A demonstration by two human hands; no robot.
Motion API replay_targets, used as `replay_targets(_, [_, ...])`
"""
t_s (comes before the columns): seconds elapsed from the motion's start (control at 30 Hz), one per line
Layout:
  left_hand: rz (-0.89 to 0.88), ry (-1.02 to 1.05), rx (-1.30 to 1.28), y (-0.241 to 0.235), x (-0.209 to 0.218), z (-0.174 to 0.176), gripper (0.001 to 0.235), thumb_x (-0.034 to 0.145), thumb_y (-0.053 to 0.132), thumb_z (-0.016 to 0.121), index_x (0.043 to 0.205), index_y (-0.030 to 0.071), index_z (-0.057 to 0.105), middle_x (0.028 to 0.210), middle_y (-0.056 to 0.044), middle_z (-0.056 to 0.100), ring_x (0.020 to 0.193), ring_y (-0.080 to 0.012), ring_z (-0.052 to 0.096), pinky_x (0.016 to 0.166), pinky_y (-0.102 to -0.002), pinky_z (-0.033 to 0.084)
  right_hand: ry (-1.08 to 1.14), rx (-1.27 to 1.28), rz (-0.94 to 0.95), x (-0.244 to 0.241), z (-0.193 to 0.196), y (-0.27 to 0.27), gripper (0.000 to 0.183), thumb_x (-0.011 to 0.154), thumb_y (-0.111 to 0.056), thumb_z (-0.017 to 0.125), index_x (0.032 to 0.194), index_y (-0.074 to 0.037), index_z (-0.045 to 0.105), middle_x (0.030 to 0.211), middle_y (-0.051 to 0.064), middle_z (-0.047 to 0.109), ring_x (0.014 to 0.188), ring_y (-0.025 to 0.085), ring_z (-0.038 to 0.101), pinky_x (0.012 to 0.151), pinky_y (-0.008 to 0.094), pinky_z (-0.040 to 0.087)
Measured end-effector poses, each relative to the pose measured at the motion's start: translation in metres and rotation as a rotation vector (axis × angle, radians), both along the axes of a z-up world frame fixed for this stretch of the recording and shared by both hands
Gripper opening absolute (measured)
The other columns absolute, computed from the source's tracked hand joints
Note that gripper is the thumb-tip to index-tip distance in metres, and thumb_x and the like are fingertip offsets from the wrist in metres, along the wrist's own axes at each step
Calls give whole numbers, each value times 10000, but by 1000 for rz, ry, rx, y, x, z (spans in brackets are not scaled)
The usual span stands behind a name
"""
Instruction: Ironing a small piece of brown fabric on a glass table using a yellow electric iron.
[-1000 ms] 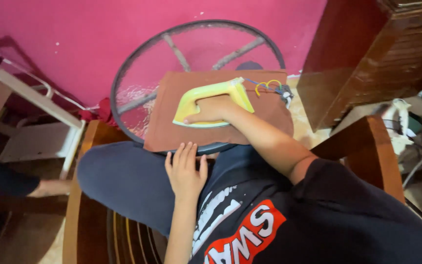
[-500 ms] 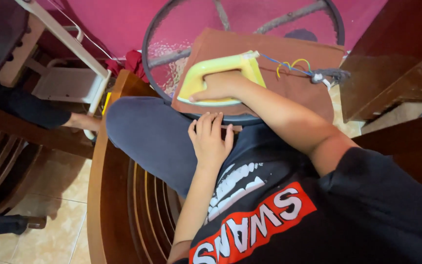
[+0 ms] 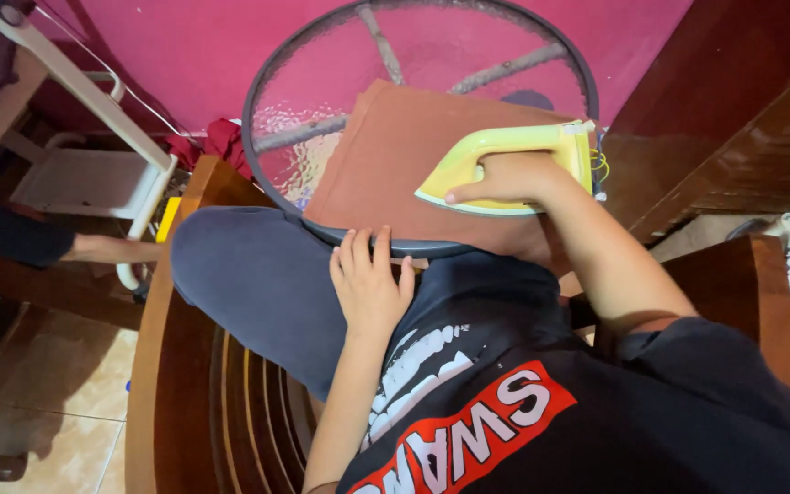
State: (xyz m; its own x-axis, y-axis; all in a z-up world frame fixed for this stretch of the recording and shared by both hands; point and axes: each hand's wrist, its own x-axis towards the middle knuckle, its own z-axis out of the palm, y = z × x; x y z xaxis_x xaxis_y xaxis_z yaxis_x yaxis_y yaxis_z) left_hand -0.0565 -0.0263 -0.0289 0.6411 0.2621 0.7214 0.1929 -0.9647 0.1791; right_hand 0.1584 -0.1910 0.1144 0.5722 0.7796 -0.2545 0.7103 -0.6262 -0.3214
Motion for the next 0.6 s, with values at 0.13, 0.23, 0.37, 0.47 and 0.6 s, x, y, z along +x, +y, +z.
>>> replay_targets(0.13, [22, 123, -24, 3, 2, 15, 687, 785, 437, 710, 1359, 76, 602, 1347, -166, 568, 1360, -381, 485, 1103, -602, 342, 18, 25, -83, -2, -1, 15, 842, 797, -767, 624, 1315, -104, 656, 1361, 177, 654, 1325, 343, 570, 1099, 512, 454])
replay_targets(0.23, [26, 291, -66, 5, -2, 56, 807, 740, 510, 712, 1393, 51, 597, 1392, -167, 585, 1378, -370, 482, 1119, -664, 297, 52, 52, -117, 0, -10, 49, 915, 786, -808, 602, 1357, -93, 627, 1419, 184, 613, 1371, 349, 528, 1144, 524, 413])
replay_targets(0.37, [65, 323, -96, 10, 10, 57, 834, 841, 662, 626, 1426, 68, 599, 1473, -160, 564, 1448, -379, 427, 1114, -742, 242, 56, 6, -101, -8, 11, 103, 985, 838, -811, 490, 1413, -15, 570, 1459, 224, 565, 1401, 364, 495, 1187, 499, 373])
replay_targets(0.47, [-58, 237, -15, 6, 11, 38, 836, 845, 615, 652, 1490, 93, 551, 1566, -160, 497, 1525, -413, 314, 1100, -809, 143, 37, 119, -58, 7, 1, 135, 931, 815, -785, 547, 1402, -64, 593, 1440, 211, 580, 1380, 376, 507, 1166, 528, 396])
replay_targets(0.6, [-97, 234, 66, -2, 10, 20, 806, 930, 746, 495, 1436, 128, 604, 1476, -138, 599, 1429, -369, 480, 1052, -815, 253, -71, 72, -217, 25, -25, 199, 825, 724, -769, 509, 1296, -191, 652, 1303, 46, 692, 1142, 301, 666, 858, 414, 514])
